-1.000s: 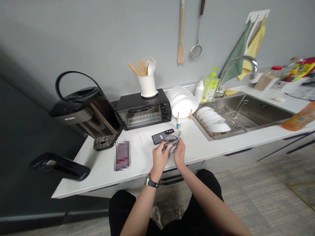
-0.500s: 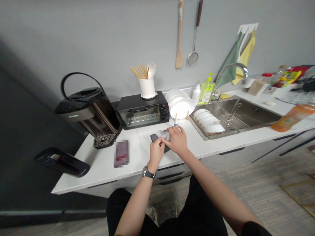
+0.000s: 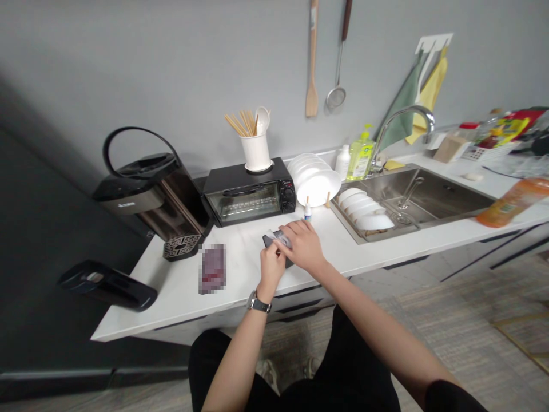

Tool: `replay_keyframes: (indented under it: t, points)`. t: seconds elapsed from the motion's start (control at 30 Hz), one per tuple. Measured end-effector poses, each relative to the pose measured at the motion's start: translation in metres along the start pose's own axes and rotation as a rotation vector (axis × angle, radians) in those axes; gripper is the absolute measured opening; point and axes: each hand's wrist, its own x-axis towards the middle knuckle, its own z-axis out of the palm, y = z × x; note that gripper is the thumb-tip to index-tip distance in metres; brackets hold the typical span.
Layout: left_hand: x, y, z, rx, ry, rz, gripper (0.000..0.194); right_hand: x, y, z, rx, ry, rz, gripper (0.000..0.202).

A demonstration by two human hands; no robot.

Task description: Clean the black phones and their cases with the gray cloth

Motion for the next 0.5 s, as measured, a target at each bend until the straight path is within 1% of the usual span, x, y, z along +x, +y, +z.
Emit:
replay_keyframes:
  t: [0.07,0.1,0.17,0.23,0.3,0.43,0.5]
  points:
    - [-0.001,-0.001,0.003,-0.014,0.009,-0.006,0.021,-0.004,0.006,0.002,-0.051,0.051,0.174,0.052]
    - [-0.001,-0.002,0.004,-0.023,0.014,-0.008,0.021,-0.007,0.009,0.003,-0.072,0.061,0.228,0.057]
    - [-0.001,-0.004,0.007,-0.040,0.024,-0.013,0.023,-0.012,0.014,0.007,-0.095,0.048,0.272,0.060]
    - [0.000,-0.005,0.009,-0.055,0.028,-0.016,0.026,-0.018,0.017,0.011,-0.068,0.032,0.282,0.059]
    - [0.001,-0.007,0.010,-0.070,0.019,-0.014,0.027,-0.024,0.018,0.015,0.032,0.044,0.274,0.057]
    - [0.003,-0.013,0.012,-0.103,-0.023,-0.013,0.019,-0.026,0.014,0.017,0.261,0.133,0.221,0.066]
    - [0.004,-0.017,0.014,-0.116,-0.047,-0.021,0.016,-0.022,0.012,0.017,0.288,0.139,0.183,0.058]
